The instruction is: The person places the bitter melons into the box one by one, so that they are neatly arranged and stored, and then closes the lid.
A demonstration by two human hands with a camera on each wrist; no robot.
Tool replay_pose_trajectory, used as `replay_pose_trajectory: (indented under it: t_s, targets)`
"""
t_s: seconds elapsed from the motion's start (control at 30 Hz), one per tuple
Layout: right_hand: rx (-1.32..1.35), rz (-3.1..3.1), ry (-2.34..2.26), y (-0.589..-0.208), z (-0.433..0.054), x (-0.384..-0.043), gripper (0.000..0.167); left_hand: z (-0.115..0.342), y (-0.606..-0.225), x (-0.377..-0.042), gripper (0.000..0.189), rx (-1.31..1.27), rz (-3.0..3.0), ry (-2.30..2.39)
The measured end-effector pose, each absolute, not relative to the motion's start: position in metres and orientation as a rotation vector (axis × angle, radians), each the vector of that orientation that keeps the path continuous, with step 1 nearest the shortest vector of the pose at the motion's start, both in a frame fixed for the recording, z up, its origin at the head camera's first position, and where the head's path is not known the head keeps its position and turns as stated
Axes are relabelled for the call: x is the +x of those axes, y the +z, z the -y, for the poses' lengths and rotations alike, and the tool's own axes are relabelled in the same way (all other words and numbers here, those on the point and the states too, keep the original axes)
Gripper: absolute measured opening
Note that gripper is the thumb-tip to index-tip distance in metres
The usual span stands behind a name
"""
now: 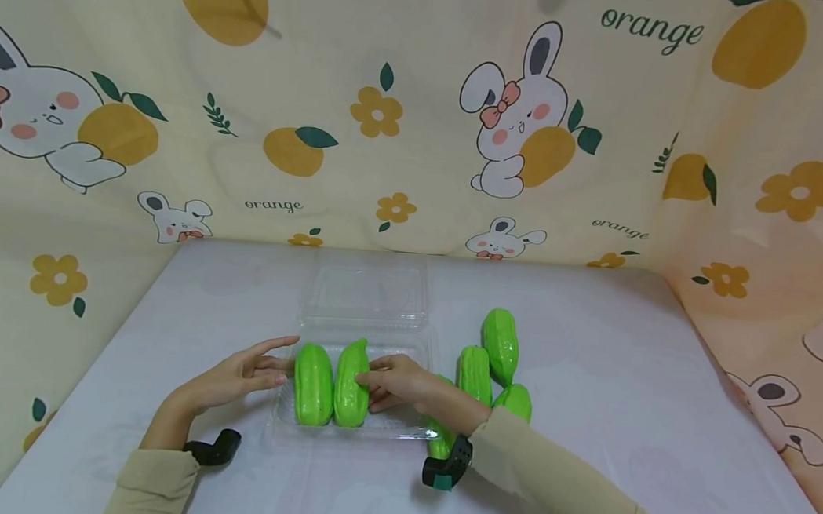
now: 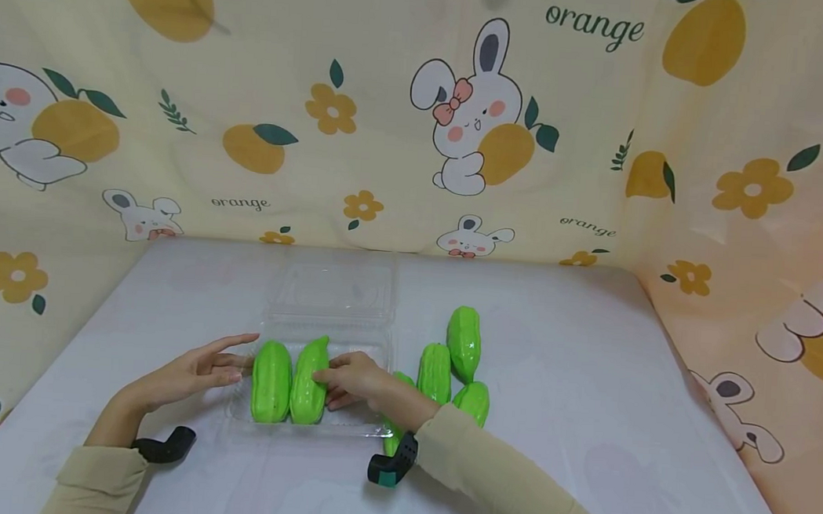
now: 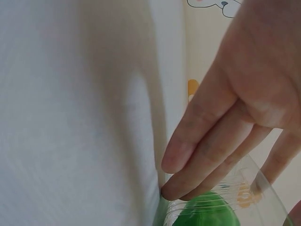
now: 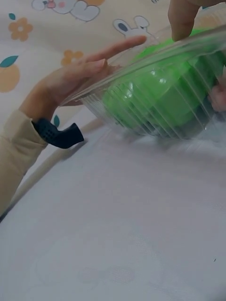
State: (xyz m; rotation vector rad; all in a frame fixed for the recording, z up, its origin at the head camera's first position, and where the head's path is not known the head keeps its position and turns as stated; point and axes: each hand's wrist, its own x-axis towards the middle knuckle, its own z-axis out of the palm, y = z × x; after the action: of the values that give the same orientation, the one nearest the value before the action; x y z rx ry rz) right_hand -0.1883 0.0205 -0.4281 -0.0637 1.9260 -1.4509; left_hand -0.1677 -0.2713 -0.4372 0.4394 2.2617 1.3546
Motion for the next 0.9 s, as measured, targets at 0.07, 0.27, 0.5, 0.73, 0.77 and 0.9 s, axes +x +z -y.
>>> replay_pose_trajectory:
  t_s: [0.07, 0.27, 0.5, 0.73, 0.77, 0.9]
  targets:
    - [-0.074, -1.926, -1.447, -0.4284, -0.0202, -0.1875, 0.058, 0.2713, -0.4374, -0.1678, 0.068, 0.448, -2.264, 1.349]
    - [-0.049, -1.940, -1.465, -0.4290, -0.0188, -0.1850, 0.057, 0.2719, -0.4380, -0.1678, 0.067, 0.454, -2.259, 1.358]
    - [-0.009, -1.975, -1.439, -0.4280, -0.0199, -0.1814, 0.037, 0.2697, -0.4423, -0.1688, 0.065, 0.444, -2.272, 1.364]
    - [-0.038, -1.961, -1.454, -0.4283, -0.0180, -0.1795, 0.031, 0.2695, -0.4426, -0.1684, 0.064, 0.441, -2.274, 1.359]
    - [-0.036, -1.960, -1.460, -0.4290, -0.0177, -0.1794, 0.031, 0.2695, -0.4423, -0.1684, 0.064, 0.440, -2.271, 1.359]
    - [-0.033, -1.973, -1.437, -0.4307, -0.0176, -0.1793, 0.029, 0.2690, -0.4416, -0.1688, 0.065, 0.437, -2.270, 1.353]
